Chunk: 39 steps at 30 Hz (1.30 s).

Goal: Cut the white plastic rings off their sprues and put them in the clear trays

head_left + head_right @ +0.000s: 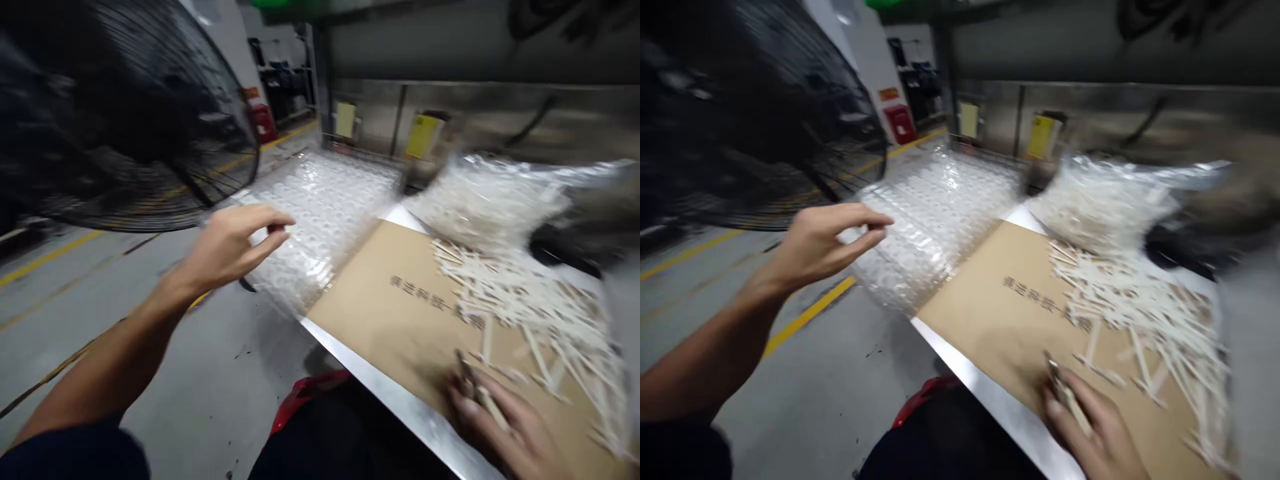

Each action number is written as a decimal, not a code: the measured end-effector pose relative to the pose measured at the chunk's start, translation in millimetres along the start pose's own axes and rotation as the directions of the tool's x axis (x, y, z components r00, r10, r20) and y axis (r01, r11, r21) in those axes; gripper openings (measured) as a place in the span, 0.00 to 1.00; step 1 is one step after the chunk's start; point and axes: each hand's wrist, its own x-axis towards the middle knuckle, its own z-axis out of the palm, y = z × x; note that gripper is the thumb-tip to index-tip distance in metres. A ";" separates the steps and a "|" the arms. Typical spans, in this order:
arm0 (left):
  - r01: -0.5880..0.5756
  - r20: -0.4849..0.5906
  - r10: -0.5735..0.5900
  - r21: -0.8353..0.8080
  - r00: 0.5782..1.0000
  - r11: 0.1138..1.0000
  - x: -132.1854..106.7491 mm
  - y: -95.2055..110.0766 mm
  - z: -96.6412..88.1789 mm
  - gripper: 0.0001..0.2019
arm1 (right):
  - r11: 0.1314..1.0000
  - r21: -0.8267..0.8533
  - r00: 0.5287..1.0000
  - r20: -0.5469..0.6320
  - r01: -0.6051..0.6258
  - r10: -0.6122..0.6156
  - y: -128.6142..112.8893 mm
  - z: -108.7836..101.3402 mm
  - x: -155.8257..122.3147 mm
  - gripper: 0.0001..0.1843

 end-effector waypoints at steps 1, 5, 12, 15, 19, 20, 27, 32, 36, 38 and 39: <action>-0.064 -0.032 0.064 -0.010 0.997 0.998 -8.3 19.7 8.4 0.12 | 0.984 -0.070 0.986 0.005 0.166 -0.166 -11.8 0.5 0.7 0.11; -0.108 -0.049 0.098 -0.278 0.994 0.954 -29.9 91.9 59.1 0.15 | 0.775 -0.184 0.795 0.204 0.604 -0.571 -25.7 9.9 9.0 0.15; -0.029 0.304 0.240 -0.563 0.922 0.826 27.7 178.1 172.6 0.12 | 0.589 -0.287 0.655 0.301 0.755 -0.693 -6.4 21.7 3.6 0.16; -0.122 0.367 0.308 -0.450 0.878 0.884 59.4 211.1 211.2 0.13 | 0.545 -0.308 0.625 0.330 0.780 -0.707 -4.8 23.5 1.4 0.16; -0.242 0.422 0.356 -0.300 0.834 0.923 82.8 250.6 237.1 0.09 | 0.519 -0.338 0.618 0.369 0.785 -0.695 -2.1 24.5 1.8 0.17; -0.249 0.425 0.363 -0.301 0.829 0.921 84.6 255.0 238.0 0.09 | 0.515 -0.345 0.618 0.376 0.785 -0.690 -1.5 24.6 2.0 0.18; -0.084 0.284 0.260 -0.510 0.923 0.856 49.8 204.2 214.5 0.05 | 0.499 -0.382 0.625 0.382 0.778 -0.681 -4.4 22.6 1.6 0.16; -0.010 0.234 0.143 -0.491 0.962 0.871 10.2 151.4 203.1 0.04 | 0.501 -0.387 0.628 0.370 0.774 -0.684 -7.2 20.7 1.7 0.15; -0.019 0.250 0.152 -0.466 0.956 0.885 -3.4 134.7 197.7 0.07 | 0.514 -0.392 0.643 0.376 0.763 -0.667 -7.8 19.5 2.2 0.17; -0.069 0.257 0.196 -0.432 0.946 0.899 -6.6 132.2 194.4 0.12 | 0.521 -0.391 0.649 0.388 0.759 -0.654 -8.0 18.9 2.3 0.17; -0.103 0.254 0.222 -0.410 0.941 0.906 -8.2 131.7 193.0 0.14 | 0.525 -0.390 0.652 0.393 0.757 -0.648 -8.1 18.6 2.3 0.17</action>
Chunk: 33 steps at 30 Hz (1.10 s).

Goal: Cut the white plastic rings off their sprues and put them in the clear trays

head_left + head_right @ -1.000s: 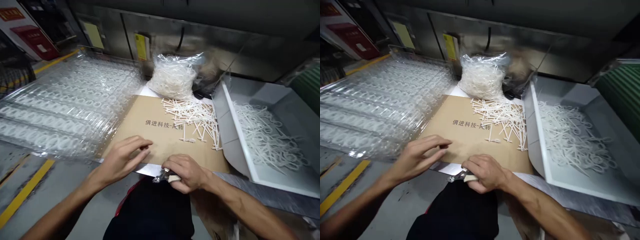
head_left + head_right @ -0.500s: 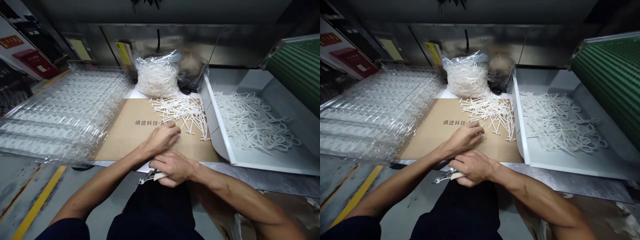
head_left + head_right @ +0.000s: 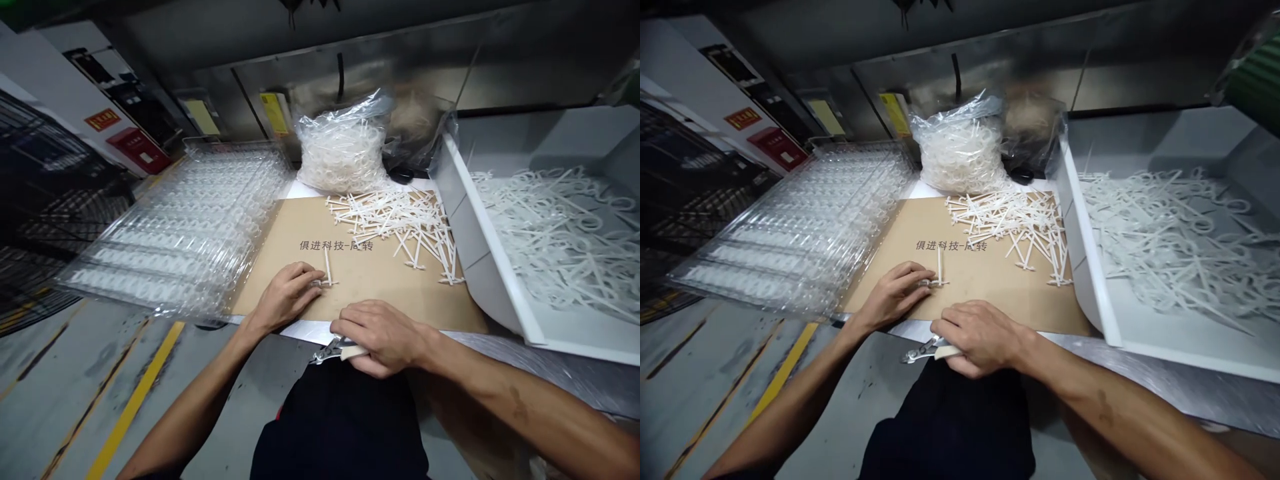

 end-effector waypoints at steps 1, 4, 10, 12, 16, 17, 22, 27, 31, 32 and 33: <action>-0.025 -0.002 0.025 0.033 1.000 0.999 -2.0 0.5 -0.3 0.15 | 1.000 0.002 1.000 0.008 -0.003 0.003 0.0 -0.4 0.0 0.17; -0.055 -0.063 0.060 0.080 0.996 0.995 -8.1 1.8 2.8 0.13 | 1.000 0.009 1.000 0.022 -0.008 0.008 -0.1 -1.6 0.0 0.17; -0.018 -0.191 0.037 0.101 0.981 0.995 -22.2 7.1 14.6 0.08 | 1.000 0.019 1.000 0.012 -0.001 0.001 -0.6 -3.6 -0.6 0.17; -0.027 -0.198 0.050 0.119 0.979 0.993 -28.1 11.1 15.0 0.09 | 1.000 0.026 1.000 0.004 0.003 -0.003 -0.3 -3.1 -0.8 0.17; -0.080 -0.159 0.104 0.150 0.982 0.985 -38.3 18.1 12.2 0.10 | 0.999 0.045 1.000 -0.010 0.007 -0.007 0.6 -2.1 -0.7 0.16; -0.079 -0.146 0.101 0.148 0.984 0.986 -39.6 19.1 11.4 0.10 | 0.999 0.050 1.000 -0.012 0.006 -0.005 0.6 -2.2 -0.6 0.16; 0.026 -0.091 -0.025 0.013 0.996 1.000 -37.0 20.5 4.6 0.12 | 0.997 0.077 1.000 -0.012 -0.016 0.017 0.2 -4.9 -1.2 0.17; 0.149 0.013 -0.149 -0.041 0.989 0.988 -32.1 18.3 -4.2 0.16 | 0.992 0.121 0.999 -0.026 -0.040 0.043 0.3 -3.3 -2.1 0.20; 0.168 -0.081 -0.179 -0.118 0.981 0.979 -28.5 18.6 -2.1 0.09 | 0.941 0.313 0.984 -0.081 -0.127 0.160 -1.3 -5.5 0.3 0.18; 0.168 -0.136 -0.187 -0.145 0.973 0.975 -26.4 19.7 0.0 0.08 | 0.923 0.351 0.975 -0.092 -0.157 0.201 -2.1 -8.0 1.0 0.18; 0.163 -0.198 -0.195 -0.169 0.961 0.972 -23.7 21.3 2.6 0.08 | 0.903 0.383 0.963 -0.099 -0.195 0.250 -3.0 -11.2 1.5 0.17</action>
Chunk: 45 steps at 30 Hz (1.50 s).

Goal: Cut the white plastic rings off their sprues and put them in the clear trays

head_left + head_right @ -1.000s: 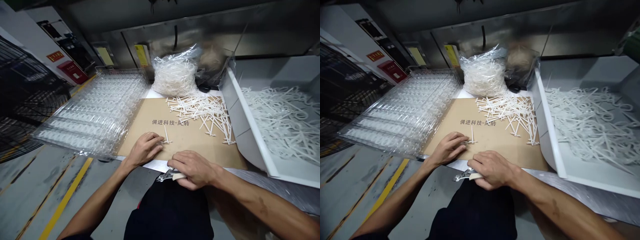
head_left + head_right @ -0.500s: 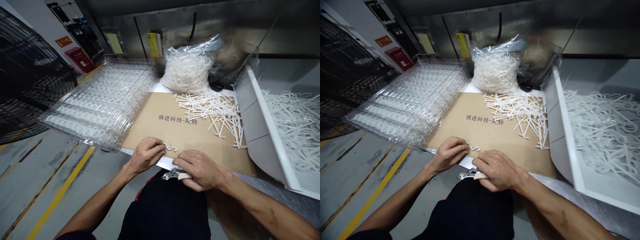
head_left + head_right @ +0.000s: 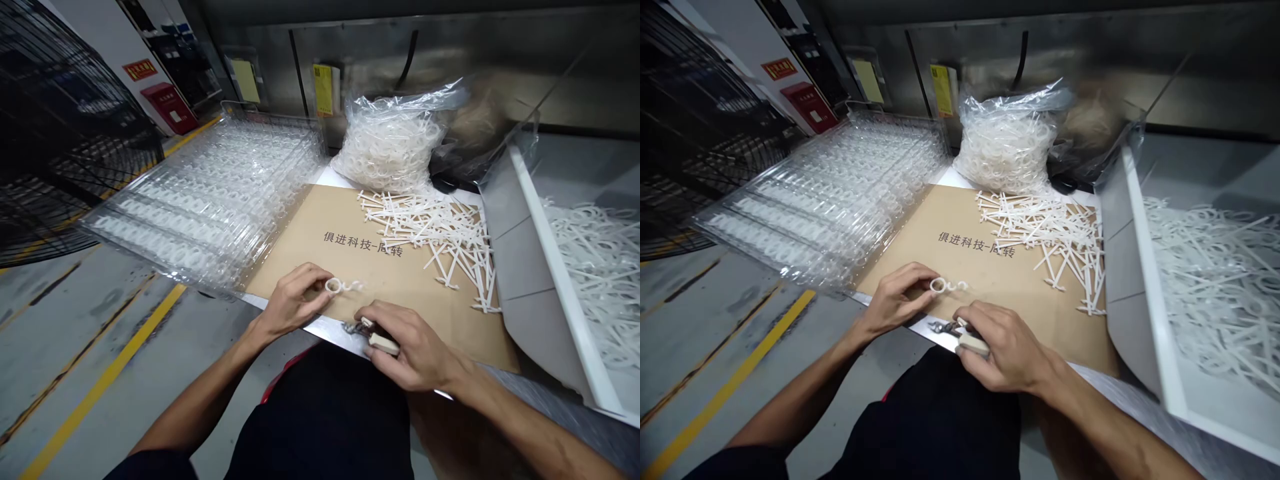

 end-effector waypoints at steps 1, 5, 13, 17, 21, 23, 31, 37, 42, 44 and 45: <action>-0.002 -0.067 0.000 -0.021 0.998 1.000 2.1 2.1 4.0 0.07 | 0.998 0.029 0.998 -0.021 -0.055 0.056 -2.4 -3.3 0.5 0.16; -0.008 -0.309 -0.010 -0.058 0.951 0.998 12.0 12.7 23.2 0.07 | 0.920 0.203 0.940 0.004 -0.336 0.342 -12.2 -18.6 2.1 0.12; -0.070 -0.441 0.072 0.021 0.895 0.997 16.1 20.1 39.1 0.09 | 0.786 0.249 0.823 0.127 -0.566 0.553 -19.9 -30.4 7.7 0.17; -0.085 -0.441 0.097 0.049 0.892 0.995 15.5 20.1 38.4 0.10 | 0.768 0.269 0.813 0.134 -0.581 0.567 -17.4 -29.3 9.0 0.18; -0.085 -0.431 0.101 0.056 0.897 0.995 14.8 20.9 39.1 0.10 | 0.757 0.266 0.801 0.145 -0.597 0.581 -16.3 -28.8 9.2 0.17; -0.088 -0.429 0.107 0.063 0.897 0.994 14.5 21.1 39.5 0.10 | 0.749 0.259 0.792 0.150 -0.609 0.592 -16.6 -28.9 8.9 0.17; -0.075 -0.426 0.110 0.096 0.898 0.992 14.2 22.0 39.3 0.09 | 0.732 0.257 0.775 0.160 -0.630 0.611 -17.5 -28.6 8.1 0.18; -0.077 -0.424 0.114 0.104 0.898 0.992 14.2 22.6 39.9 0.09 | 0.731 0.250 0.771 0.156 -0.635 0.617 -17.9 -28.6 6.9 0.18; -0.093 -0.417 0.130 0.108 0.899 0.990 13.3 21.7 40.2 0.10 | 0.739 0.246 0.778 0.149 -0.627 0.610 -18.5 -28.6 6.3 0.18; -0.095 -0.417 0.130 0.103 0.900 0.990 13.1 21.4 40.1 0.11 | 0.739 0.246 0.777 0.151 -0.628 0.611 -18.3 -28.4 6.3 0.18; -0.095 -0.415 0.129 0.100 0.901 0.990 13.0 21.3 39.9 0.11 | 0.738 0.246 0.777 0.152 -0.629 0.611 -18.2 -28.3 6.3 0.18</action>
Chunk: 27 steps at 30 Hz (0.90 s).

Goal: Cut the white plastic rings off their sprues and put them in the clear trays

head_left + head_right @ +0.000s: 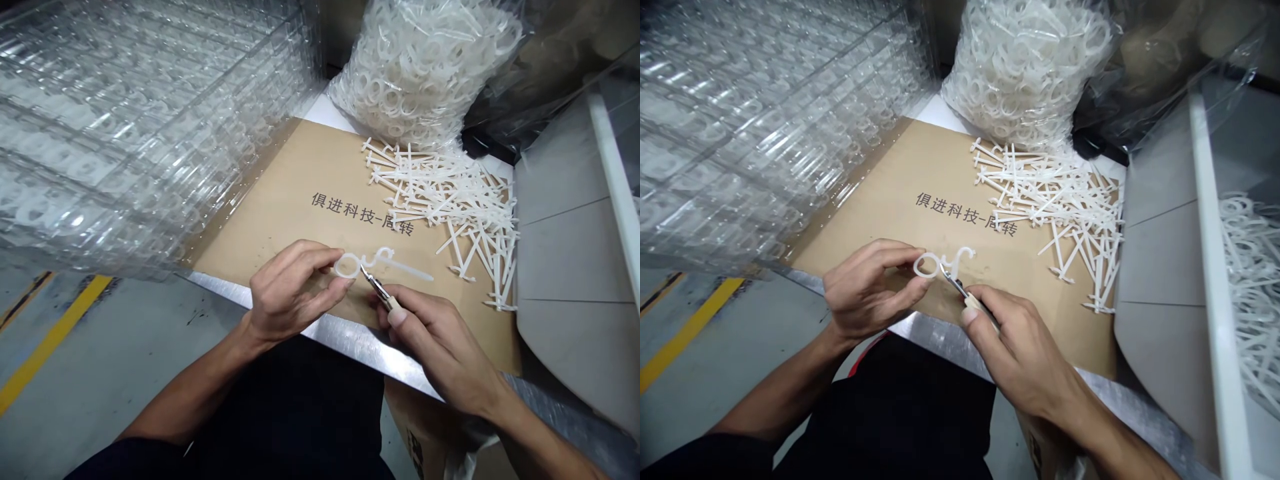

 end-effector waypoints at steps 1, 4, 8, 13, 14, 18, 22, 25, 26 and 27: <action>-0.003 0.002 0.003 -0.004 1.000 1.000 0.0 -0.1 -0.1 0.11 | 1.000 0.000 1.000 -0.001 -0.001 0.001 0.0 0.0 0.1 0.18; -0.007 0.005 0.007 -0.006 1.000 1.000 0.1 -0.3 -0.1 0.11 | 1.000 -0.006 1.000 -0.002 0.001 -0.001 -0.5 0.0 0.6 0.18; -0.001 0.011 0.001 0.000 1.000 1.000 -0.3 -0.7 0.2 0.11 | 1.000 -0.008 1.000 -0.002 -0.001 0.001 -2.4 -0.6 0.4 0.18; -0.042 0.000 0.042 -0.027 0.999 0.999 0.5 -1.6 0.2 0.11 | 1.000 -0.005 1.000 0.007 -0.019 0.019 -5.0 -1.4 -0.3 0.18; -0.049 0.002 0.049 -0.029 0.999 0.998 0.7 -1.7 0.3 0.11 | 1.000 -0.008 1.000 0.007 -0.021 0.021 -5.2 -1.5 -0.1 0.18; -0.055 0.004 0.056 -0.037 0.998 0.998 1.0 -1.8 1.3 0.12 | 1.000 -0.009 1.000 0.011 -0.027 0.027 -4.6 -1.2 1.2 0.18; -0.057 0.003 0.057 -0.046 0.998 0.997 -0.1 -1.8 1.4 0.12 | 0.999 0.003 0.999 0.014 -0.034 0.034 -3.7 -1.5 0.9 0.18; -0.060 0.010 0.060 -0.058 0.998 0.997 -1.0 -2.2 0.6 0.12 | 0.999 0.013 0.999 0.020 -0.035 0.034 -3.8 -2.2 0.0 0.18; -0.059 0.012 0.060 -0.061 0.998 0.996 -1.1 -2.3 0.4 0.12 | 0.999 0.018 0.999 0.021 -0.034 0.034 -4.0 -2.3 -0.1 0.18; -0.058 0.016 0.059 -0.064 0.998 0.996 -1.1 -2.4 0.3 0.12 | 0.999 0.023 0.999 0.022 -0.036 0.035 -4.3 -2.4 -0.1 0.18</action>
